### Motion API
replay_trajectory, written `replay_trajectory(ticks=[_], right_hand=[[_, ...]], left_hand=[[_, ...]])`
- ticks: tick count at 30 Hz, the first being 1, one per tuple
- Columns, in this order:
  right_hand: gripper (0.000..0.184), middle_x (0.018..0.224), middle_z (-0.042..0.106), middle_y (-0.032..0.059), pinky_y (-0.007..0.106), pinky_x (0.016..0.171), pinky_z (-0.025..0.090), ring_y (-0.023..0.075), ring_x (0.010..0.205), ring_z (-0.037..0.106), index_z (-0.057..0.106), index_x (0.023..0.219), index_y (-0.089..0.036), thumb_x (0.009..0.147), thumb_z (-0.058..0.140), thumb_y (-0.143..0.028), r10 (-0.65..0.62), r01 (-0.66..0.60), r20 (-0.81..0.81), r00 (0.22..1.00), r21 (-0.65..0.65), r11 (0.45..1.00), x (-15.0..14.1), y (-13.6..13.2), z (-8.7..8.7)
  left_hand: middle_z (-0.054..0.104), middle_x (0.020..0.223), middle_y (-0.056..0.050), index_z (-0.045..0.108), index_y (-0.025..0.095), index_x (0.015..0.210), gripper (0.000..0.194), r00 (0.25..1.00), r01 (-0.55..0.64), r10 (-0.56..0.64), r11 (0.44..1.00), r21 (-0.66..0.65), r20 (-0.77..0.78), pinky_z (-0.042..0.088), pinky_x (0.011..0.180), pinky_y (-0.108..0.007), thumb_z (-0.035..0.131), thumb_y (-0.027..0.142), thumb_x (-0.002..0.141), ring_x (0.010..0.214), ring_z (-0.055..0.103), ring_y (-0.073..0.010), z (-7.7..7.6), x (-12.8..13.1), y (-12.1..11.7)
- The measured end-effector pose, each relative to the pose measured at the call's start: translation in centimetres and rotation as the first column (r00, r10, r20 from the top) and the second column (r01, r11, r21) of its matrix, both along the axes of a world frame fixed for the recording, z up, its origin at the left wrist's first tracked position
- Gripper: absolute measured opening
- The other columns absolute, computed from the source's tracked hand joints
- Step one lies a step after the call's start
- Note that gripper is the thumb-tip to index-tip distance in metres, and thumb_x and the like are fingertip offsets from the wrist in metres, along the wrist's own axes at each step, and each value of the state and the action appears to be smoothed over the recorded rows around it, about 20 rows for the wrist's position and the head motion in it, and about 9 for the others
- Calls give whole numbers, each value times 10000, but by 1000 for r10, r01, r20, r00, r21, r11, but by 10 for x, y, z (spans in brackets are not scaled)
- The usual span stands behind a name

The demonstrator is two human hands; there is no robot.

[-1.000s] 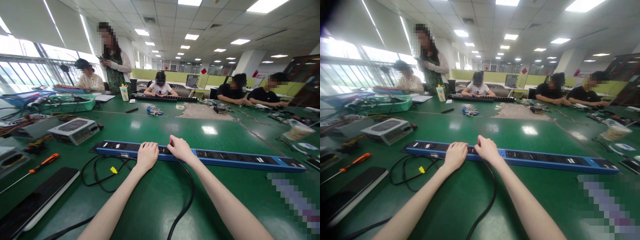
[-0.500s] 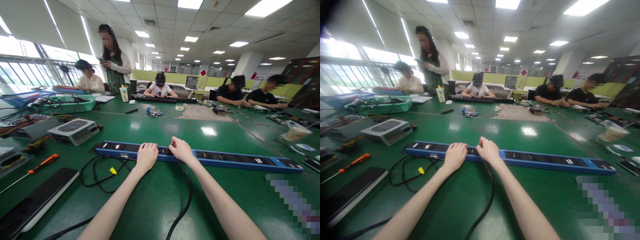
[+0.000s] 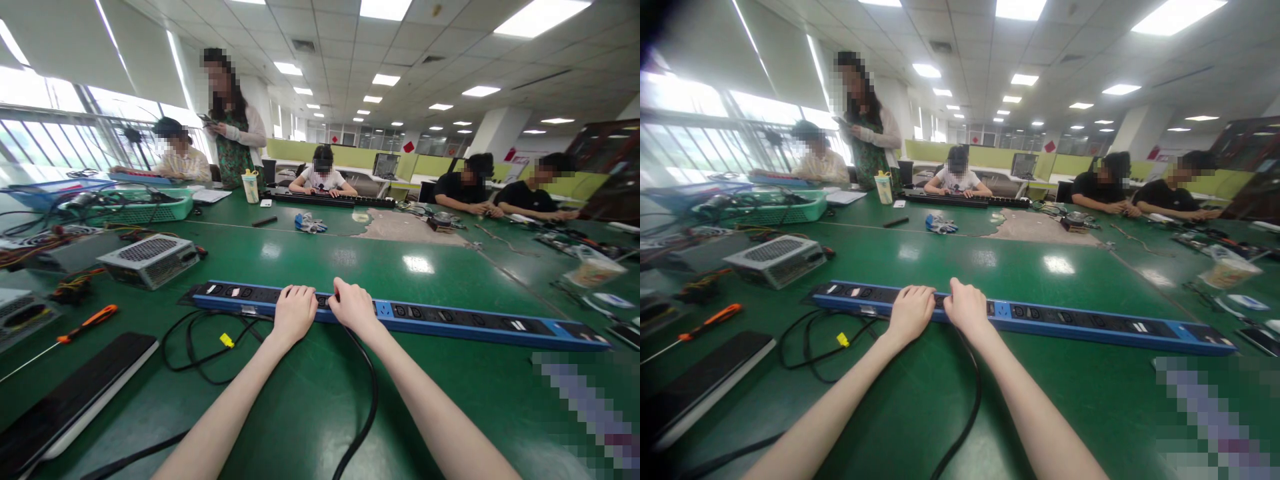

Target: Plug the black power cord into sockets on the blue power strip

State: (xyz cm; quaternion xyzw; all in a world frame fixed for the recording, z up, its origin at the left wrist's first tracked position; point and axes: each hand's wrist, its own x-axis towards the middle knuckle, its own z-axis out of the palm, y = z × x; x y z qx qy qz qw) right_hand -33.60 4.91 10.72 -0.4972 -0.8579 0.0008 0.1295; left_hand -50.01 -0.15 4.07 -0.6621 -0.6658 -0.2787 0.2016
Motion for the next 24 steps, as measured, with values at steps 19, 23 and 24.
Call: replay_trajectory(ticks=[19, 23, 24], right_hand=[[96, 832, 674, 16, 261, 657, 263, 175, 758, 601, 577, 992, -250, 940, 531, -317, 128, -134, -125, 984, -42, 990, 6, 16, -10], [86, 826, 675, 14, 269, 646, 260, 190, 763, 614, 578, 974, -258, 922, 556, -323, 141, -144, -77, 987, -39, 989, 6, 13, -10], [91, 829, 676, 16, 272, 647, 260, 192, 761, 615, 578, 984, -261, 927, 548, -325, 136, -138, -67, 989, -29, 990, 6, 12, -11]], left_hand=[[716, 1051, -83, 662, 229, 1091, 285, 1000, -15, 15, 1000, -21, -18, 383, 1039, -453, 389, 270, 1023, 1045, 621, -247, 1, 0, 1], [717, 1052, -85, 663, 229, 1090, 289, 1000, -21, 20, 1000, -21, -19, 381, 1042, -451, 383, 266, 1025, 1042, 625, -244, 1, 1, 1], [717, 1051, -85, 663, 229, 1091, 290, 1000, -20, 20, 1000, -23, -21, 381, 1043, -450, 383, 265, 1025, 1041, 627, -243, 1, 1, 1]])
